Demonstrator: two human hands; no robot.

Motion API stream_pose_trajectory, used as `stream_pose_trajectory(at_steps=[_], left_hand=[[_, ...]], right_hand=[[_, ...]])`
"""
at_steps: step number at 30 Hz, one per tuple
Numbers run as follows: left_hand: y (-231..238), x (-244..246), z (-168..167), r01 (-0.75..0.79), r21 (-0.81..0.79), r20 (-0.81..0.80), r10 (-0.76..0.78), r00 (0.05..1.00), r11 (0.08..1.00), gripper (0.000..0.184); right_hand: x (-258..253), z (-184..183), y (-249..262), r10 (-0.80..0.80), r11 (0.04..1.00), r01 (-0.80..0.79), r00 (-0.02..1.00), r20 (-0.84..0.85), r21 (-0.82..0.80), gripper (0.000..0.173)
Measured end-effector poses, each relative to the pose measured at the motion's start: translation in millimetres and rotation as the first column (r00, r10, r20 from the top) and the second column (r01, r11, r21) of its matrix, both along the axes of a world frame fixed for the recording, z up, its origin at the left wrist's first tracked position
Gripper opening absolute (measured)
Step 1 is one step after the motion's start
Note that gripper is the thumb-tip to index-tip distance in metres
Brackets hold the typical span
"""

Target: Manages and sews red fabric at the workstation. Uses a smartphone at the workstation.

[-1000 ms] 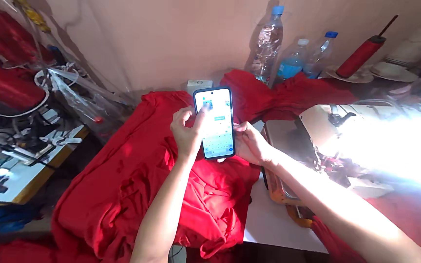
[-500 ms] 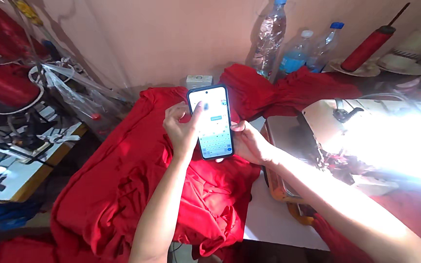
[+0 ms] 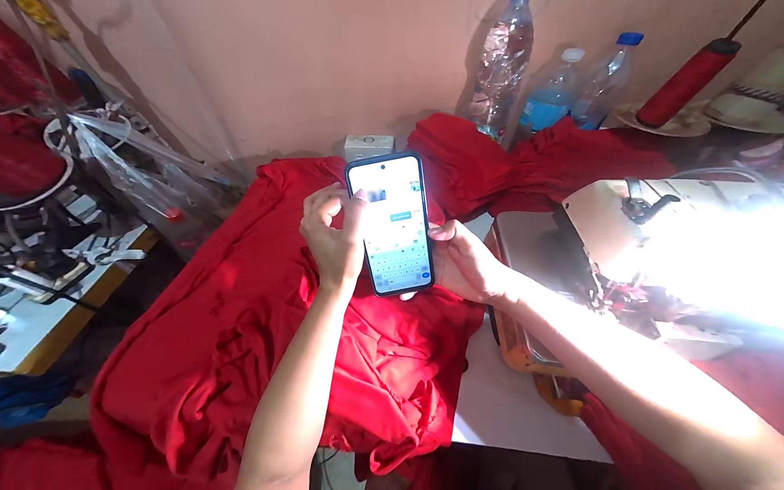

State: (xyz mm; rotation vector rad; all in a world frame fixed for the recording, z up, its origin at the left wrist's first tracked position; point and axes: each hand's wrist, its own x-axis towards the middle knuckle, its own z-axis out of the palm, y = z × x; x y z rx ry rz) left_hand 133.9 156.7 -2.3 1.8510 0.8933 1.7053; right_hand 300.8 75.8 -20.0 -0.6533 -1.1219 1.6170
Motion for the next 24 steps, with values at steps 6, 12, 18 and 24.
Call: stream_pose_trajectory(at_steps=[6,12,18,24], left_hand=[[3.8,3.8,4.0,-0.010,-0.054,0.105,0.016,0.994,0.998,0.032],[-2.1,-0.5,9.0,-0.027,-0.079,0.040,0.030,0.999,0.996,0.048],[2.0,-1.0,1.8,0.008,-0.035,-0.012,-0.008,1.000,0.999,0.034],[-2.2,-2.8,6.7,0.012,-0.078,-0.016,-0.013,1.000,0.997,0.040]], right_hand=[[0.1,0.0,0.1,0.011,1.000,-0.011,0.998,0.061,0.006,0.041],[0.6,-1.1,1.6,0.029,1.000,-0.029,1.000,0.010,-0.005,0.038],[0.9,0.0,1.0,0.001,1.000,-0.001,1.000,0.019,-0.011,0.039],[1.2,-1.0,2.3,0.016,1.000,-0.016,1.000,0.006,-0.004,0.037]])
